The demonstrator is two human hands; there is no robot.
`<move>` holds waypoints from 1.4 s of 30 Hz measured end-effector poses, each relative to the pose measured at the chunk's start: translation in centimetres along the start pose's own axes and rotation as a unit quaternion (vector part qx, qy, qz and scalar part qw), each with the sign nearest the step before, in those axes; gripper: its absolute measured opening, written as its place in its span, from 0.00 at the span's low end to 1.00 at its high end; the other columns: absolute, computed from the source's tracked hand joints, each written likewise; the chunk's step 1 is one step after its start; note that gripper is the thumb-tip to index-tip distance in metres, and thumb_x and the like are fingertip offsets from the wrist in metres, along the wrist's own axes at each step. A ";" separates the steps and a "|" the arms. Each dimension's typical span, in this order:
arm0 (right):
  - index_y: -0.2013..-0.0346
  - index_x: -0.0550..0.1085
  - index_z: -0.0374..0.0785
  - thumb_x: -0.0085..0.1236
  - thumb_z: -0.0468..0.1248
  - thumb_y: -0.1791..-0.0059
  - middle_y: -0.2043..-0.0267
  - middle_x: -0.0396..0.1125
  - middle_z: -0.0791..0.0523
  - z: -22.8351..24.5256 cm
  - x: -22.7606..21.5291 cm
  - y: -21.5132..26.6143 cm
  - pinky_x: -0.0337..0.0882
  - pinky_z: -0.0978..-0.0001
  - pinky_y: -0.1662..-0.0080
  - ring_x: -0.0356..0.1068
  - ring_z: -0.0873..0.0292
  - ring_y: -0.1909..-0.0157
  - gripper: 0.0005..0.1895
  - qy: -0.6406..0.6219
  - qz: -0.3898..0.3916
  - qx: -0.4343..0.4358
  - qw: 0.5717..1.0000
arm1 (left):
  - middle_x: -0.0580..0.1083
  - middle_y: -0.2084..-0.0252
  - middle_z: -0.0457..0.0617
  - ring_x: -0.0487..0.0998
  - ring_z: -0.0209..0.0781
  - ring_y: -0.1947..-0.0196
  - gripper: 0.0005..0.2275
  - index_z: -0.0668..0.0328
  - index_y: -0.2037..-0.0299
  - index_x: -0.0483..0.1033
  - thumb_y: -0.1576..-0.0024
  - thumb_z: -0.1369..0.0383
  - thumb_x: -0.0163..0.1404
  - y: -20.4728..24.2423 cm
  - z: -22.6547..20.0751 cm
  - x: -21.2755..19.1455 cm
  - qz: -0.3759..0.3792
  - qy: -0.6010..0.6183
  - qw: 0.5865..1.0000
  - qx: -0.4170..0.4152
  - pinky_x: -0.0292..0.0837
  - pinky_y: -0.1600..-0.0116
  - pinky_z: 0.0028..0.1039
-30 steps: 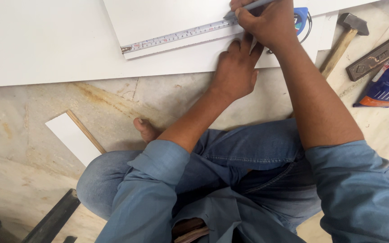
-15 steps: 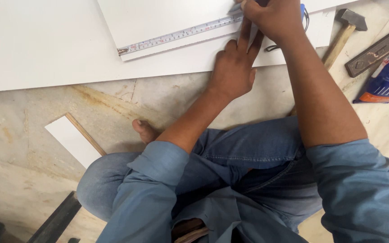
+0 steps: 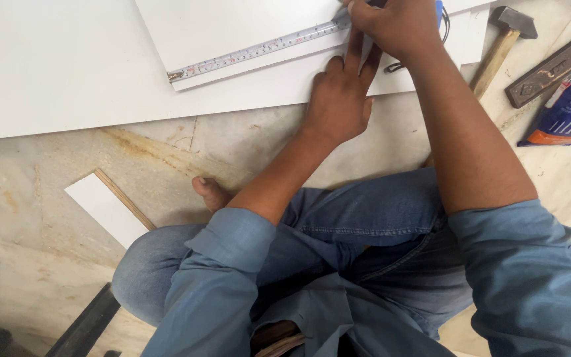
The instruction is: The person marks and hammers white wooden boards while sitting on the floor. They use a pencil to mark lines, a tape measure to check dimensions, and a hammer to strike the wood.
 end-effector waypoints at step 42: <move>0.67 0.77 0.35 0.59 0.35 0.48 0.75 0.72 0.58 0.0 0.5 0.1 0.70 0.70 0.72 0.72 0.64 0.75 0.06 -0.010 -0.019 -0.041 0.999 | 0.52 0.27 0.71 0.74 0.47 0.59 0.39 0.58 0.30 0.63 0.54 0.59 0.64 0.1 0.1 0.3 -0.021 0.002 1.000 0.004 0.76 0.64 0.32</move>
Point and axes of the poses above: each hand's wrist, its own y-axis away from the middle knuckle, its own x-axis out of the palm, z = x × y, the point moved 6 cm from there along -y, towards the middle knuckle
